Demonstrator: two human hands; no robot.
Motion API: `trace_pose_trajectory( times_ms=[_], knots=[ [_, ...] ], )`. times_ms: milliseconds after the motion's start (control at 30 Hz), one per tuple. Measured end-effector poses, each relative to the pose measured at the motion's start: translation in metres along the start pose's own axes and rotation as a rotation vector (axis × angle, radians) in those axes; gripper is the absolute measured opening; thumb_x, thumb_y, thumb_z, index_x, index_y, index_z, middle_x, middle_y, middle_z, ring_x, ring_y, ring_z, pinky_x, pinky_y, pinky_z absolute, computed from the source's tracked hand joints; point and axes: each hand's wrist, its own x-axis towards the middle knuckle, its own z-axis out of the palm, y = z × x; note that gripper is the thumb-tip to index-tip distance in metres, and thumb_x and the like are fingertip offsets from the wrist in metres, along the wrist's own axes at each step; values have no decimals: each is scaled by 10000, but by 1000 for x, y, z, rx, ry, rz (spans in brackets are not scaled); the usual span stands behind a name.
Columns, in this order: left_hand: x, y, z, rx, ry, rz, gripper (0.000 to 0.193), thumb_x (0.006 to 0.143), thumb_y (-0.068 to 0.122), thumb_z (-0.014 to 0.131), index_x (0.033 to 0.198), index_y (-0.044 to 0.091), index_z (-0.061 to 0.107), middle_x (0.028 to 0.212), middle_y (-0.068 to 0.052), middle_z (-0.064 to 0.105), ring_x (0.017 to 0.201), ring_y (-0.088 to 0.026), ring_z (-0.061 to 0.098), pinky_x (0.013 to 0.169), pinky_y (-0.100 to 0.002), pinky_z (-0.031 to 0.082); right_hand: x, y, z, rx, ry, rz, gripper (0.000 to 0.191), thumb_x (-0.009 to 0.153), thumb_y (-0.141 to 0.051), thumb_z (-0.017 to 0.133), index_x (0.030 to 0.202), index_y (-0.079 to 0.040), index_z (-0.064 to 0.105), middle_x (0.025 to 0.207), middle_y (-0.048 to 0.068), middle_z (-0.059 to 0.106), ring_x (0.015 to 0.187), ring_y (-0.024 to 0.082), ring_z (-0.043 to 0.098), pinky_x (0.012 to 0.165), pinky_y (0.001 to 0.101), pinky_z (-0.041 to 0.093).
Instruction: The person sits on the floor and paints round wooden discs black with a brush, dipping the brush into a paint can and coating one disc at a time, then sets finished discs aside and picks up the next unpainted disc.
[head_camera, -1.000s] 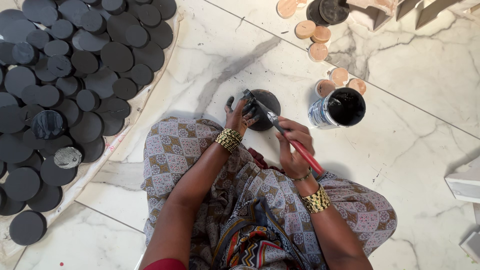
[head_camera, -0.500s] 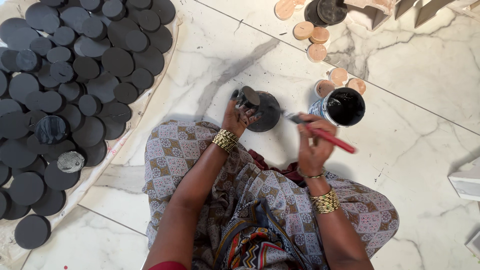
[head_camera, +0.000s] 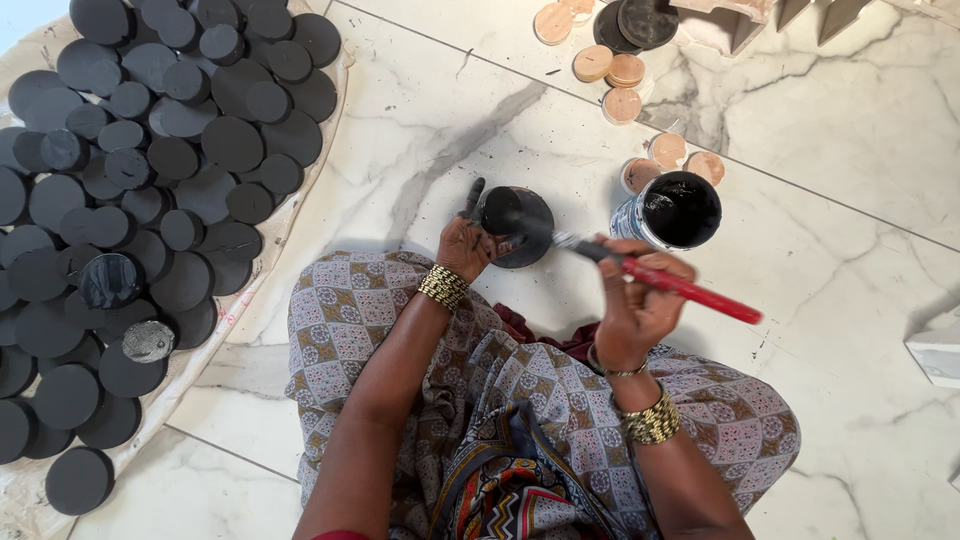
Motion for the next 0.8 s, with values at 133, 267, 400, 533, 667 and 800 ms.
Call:
trace_pose_trajectory(
  times_ms=[133, 267, 400, 533, 667, 800],
  knots=[
    [-1, -5, 1, -4, 109, -93, 291, 1004, 384, 565, 1074, 121, 668, 932, -49, 739, 780, -170, 681, 737, -348, 582, 8, 6, -1, 49, 59, -40, 364, 1048, 107, 660, 1239, -73, 409, 1240, 174, 601, 1159, 234, 642, 1146, 490, 581],
    [-1, -5, -2, -20, 116, -111, 303, 991, 388, 597, 1149, 142, 671, 964, -32, 714, 760, -135, 663, 731, -302, 594, 1, 4, 0, 146, -73, 77, 354, 1020, 105, 647, 1211, -73, 408, 1228, 186, 615, 1208, 266, 661, 1152, 500, 572],
    [0, -4, -6, -31, 176, -148, 384, 965, 464, 573, 1113, 125, 673, 1025, -68, 739, 767, -126, 663, 714, -269, 587, 6, 5, -2, 123, -18, -44, 365, 1022, 107, 652, 1223, -79, 410, 1217, 178, 633, 1139, 241, 667, 1123, 485, 585],
    [2, -5, -4, -41, 56, -109, 379, 1001, 457, 570, 1076, 93, 644, 964, -85, 716, 888, -190, 702, 823, -357, 600, 13, 10, -3, 43, -45, -14, 348, 1023, 105, 649, 1214, -72, 417, 1236, 166, 608, 1231, 273, 653, 1179, 511, 569],
    [2, -2, 0, -24, 79, -40, 424, 995, 434, 543, 1100, 37, 650, 841, -105, 724, 858, -225, 678, 966, -497, 604, 6, 6, -2, 65, -108, 95, 348, 1011, 92, 664, 1197, -78, 424, 1207, 158, 623, 1226, 279, 661, 1160, 512, 570],
    [1, -1, -1, -74, 16, 71, 352, 1041, 403, 558, 1112, 69, 641, 692, -73, 658, 756, -247, 671, 945, -585, 587, 9, 2, -6, 230, -10, 128, 346, 1034, 81, 693, 1211, -86, 448, 1175, 133, 629, 1126, 240, 660, 1143, 494, 592]
  ],
)
